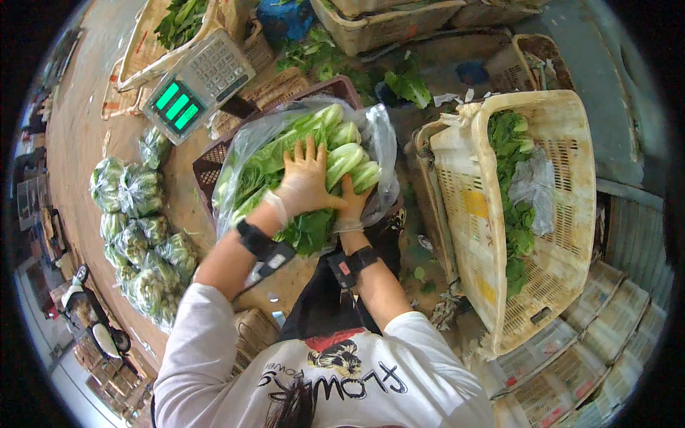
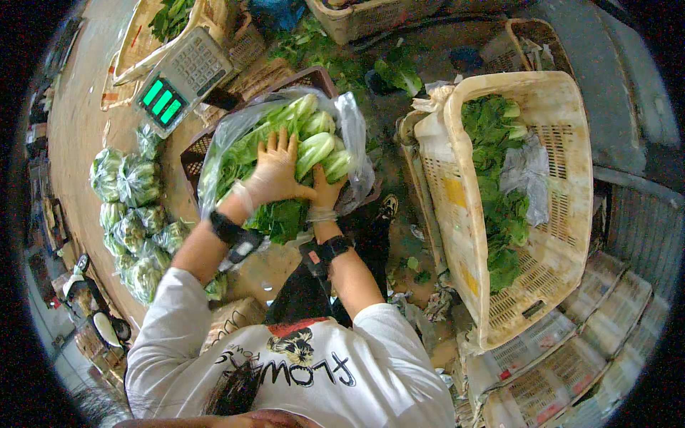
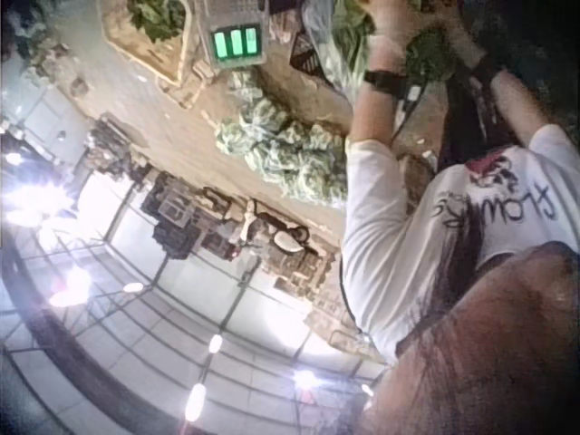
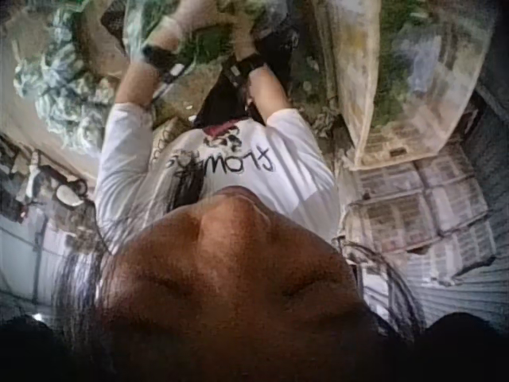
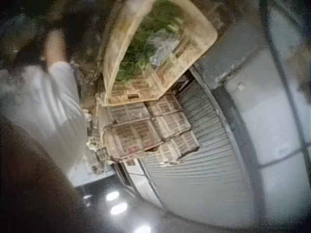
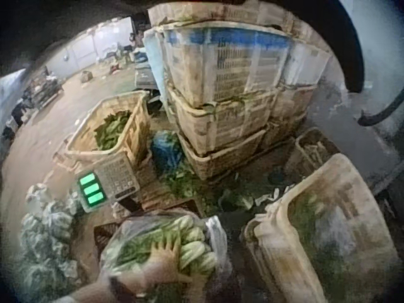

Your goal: The person places bunches of leafy green vegetables from a large plastic crate into a clear plastic bag on a digital scale, then ties the bag shut.

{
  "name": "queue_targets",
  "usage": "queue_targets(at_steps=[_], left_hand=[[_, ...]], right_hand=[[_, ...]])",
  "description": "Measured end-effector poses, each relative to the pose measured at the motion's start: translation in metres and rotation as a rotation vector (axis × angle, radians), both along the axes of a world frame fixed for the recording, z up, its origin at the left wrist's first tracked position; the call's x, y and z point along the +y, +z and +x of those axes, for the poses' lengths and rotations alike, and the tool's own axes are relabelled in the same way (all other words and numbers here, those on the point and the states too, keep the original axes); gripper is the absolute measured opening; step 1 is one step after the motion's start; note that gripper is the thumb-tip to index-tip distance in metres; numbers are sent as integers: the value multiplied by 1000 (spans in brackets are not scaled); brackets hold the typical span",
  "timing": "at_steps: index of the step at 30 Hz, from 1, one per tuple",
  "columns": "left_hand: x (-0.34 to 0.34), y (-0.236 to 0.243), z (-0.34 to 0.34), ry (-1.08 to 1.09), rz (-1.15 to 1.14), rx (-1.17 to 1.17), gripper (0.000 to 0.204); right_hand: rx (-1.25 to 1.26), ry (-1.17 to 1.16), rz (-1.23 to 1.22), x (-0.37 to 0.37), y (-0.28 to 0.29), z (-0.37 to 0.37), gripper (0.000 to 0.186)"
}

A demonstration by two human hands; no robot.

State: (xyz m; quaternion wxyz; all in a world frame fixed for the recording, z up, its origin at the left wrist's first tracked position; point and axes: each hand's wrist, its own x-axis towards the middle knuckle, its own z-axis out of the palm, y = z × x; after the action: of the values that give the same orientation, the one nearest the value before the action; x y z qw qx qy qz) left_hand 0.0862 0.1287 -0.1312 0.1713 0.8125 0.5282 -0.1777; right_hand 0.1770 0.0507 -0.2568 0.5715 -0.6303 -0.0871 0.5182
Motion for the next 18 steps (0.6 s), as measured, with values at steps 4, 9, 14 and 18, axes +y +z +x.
queue_targets(at_steps=[4, 9, 14, 18], left_hand=[[-16, -33, -21, 84, 117, -184, 122], [-23, -27, -31, 114, 118, -207, 121], [-22, -30, -17, 48, 140, -279, 116], [-33, -28, -36, 51, 144, -258, 112]], right_hand=[[-542, 831, -133, -10, 36, 63, 93], [-1249, 637, 121, 46, 158, 97, 68], [-628, 962, -192, 155, 65, 121, 28], [381, 542, 213, 174, 153, 103, 23]])
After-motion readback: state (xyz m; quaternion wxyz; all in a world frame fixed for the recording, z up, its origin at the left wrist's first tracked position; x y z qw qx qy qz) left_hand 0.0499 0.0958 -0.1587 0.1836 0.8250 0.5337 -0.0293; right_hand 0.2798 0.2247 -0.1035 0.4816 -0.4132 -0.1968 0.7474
